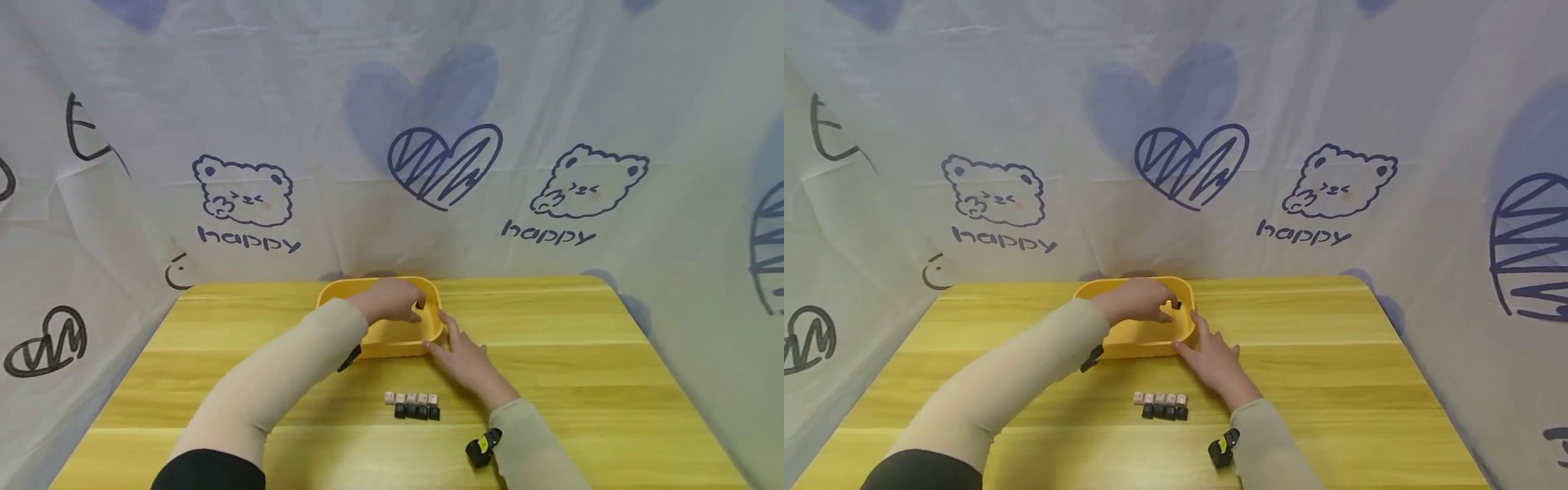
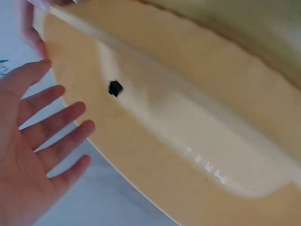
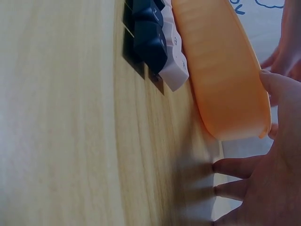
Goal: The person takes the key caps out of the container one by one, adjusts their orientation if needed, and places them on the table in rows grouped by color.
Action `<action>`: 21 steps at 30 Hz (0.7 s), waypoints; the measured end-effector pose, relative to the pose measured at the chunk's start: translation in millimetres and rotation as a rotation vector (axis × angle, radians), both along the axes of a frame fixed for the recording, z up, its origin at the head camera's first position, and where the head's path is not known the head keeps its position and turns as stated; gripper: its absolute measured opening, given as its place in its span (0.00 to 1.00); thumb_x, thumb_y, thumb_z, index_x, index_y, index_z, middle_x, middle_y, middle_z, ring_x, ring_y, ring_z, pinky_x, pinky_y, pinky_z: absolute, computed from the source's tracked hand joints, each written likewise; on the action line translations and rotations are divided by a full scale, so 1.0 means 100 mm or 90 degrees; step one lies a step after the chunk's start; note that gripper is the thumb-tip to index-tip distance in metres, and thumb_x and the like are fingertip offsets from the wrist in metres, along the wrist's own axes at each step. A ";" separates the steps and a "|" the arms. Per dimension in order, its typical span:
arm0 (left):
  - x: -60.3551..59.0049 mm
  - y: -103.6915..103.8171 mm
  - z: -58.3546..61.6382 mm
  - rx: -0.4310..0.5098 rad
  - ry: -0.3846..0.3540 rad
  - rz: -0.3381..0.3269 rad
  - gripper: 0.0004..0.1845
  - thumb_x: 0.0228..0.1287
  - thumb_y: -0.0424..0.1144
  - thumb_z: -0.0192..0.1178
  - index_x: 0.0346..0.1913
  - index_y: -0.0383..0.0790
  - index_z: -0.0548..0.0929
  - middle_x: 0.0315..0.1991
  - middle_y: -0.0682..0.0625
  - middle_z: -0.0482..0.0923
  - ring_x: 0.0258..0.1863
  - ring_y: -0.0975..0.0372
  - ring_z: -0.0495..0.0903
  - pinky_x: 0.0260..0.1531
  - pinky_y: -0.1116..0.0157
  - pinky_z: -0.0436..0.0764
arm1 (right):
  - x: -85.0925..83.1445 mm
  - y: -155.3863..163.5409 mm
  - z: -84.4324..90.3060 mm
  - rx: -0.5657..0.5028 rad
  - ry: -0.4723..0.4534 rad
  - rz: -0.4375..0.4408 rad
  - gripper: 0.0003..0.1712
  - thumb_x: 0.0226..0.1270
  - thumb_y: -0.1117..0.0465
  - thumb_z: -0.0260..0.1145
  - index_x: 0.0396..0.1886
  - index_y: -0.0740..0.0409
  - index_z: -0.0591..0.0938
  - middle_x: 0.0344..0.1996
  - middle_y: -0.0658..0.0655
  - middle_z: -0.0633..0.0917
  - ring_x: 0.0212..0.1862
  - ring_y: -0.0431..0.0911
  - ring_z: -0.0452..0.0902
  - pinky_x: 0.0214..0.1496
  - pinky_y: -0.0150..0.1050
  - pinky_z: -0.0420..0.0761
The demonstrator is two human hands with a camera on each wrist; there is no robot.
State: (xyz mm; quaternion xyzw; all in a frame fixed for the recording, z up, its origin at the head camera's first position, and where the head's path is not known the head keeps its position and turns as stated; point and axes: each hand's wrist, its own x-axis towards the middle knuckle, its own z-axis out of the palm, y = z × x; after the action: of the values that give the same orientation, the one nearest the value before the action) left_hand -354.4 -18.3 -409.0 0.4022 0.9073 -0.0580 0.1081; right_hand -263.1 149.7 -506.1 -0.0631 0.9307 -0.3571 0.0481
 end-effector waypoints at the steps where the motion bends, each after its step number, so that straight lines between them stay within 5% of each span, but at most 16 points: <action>1: -0.05 0.02 -0.02 -0.006 0.005 0.001 0.18 0.67 0.48 0.62 0.55 0.43 0.83 0.49 0.51 0.83 0.46 0.59 0.81 0.50 0.59 0.78 | 0.00 0.00 0.00 -0.003 0.002 -0.001 0.45 0.71 0.36 0.54 0.79 0.46 0.48 0.68 0.68 0.66 0.69 0.70 0.56 0.63 0.76 0.40; 6: -0.25 0.10 -0.11 -0.023 -0.025 -0.001 0.18 0.68 0.46 0.60 0.55 0.42 0.83 0.48 0.51 0.83 0.46 0.60 0.80 0.51 0.60 0.77 | 0.01 0.00 0.01 -0.006 0.005 -0.004 0.44 0.71 0.36 0.54 0.78 0.46 0.49 0.68 0.67 0.66 0.69 0.69 0.55 0.63 0.76 0.40; 12: -0.35 0.14 -0.23 -0.023 -0.093 -0.005 0.07 0.69 0.40 0.59 0.44 0.42 0.84 0.27 0.54 0.74 0.27 0.62 0.68 0.32 0.67 0.70 | 0.01 0.00 0.00 -0.006 -0.001 -0.009 0.45 0.70 0.36 0.55 0.78 0.45 0.49 0.69 0.66 0.66 0.69 0.69 0.55 0.63 0.75 0.38; 17: -0.38 0.18 -0.32 -0.028 -0.105 -0.009 0.12 0.70 0.37 0.56 0.52 0.40 0.83 0.38 0.51 0.80 0.33 0.62 0.71 0.41 0.65 0.72 | 0.00 0.00 0.01 -0.009 0.002 -0.012 0.44 0.71 0.38 0.55 0.78 0.46 0.50 0.69 0.66 0.66 0.69 0.67 0.57 0.64 0.75 0.38; 21: -0.37 0.19 -0.39 -0.045 -0.078 -0.019 0.10 0.70 0.35 0.54 0.47 0.42 0.84 0.36 0.53 0.79 0.34 0.61 0.72 0.42 0.65 0.73 | 0.00 0.01 0.01 -0.014 0.000 -0.014 0.44 0.71 0.38 0.56 0.78 0.45 0.50 0.69 0.65 0.66 0.70 0.67 0.56 0.64 0.74 0.38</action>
State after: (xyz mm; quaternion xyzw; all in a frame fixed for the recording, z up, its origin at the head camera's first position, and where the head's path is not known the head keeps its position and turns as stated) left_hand -391.2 1.1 -447.7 0.4141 0.8903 -0.0671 0.1772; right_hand -263.6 150.6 -504.8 -0.0532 0.9273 -0.3679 0.0431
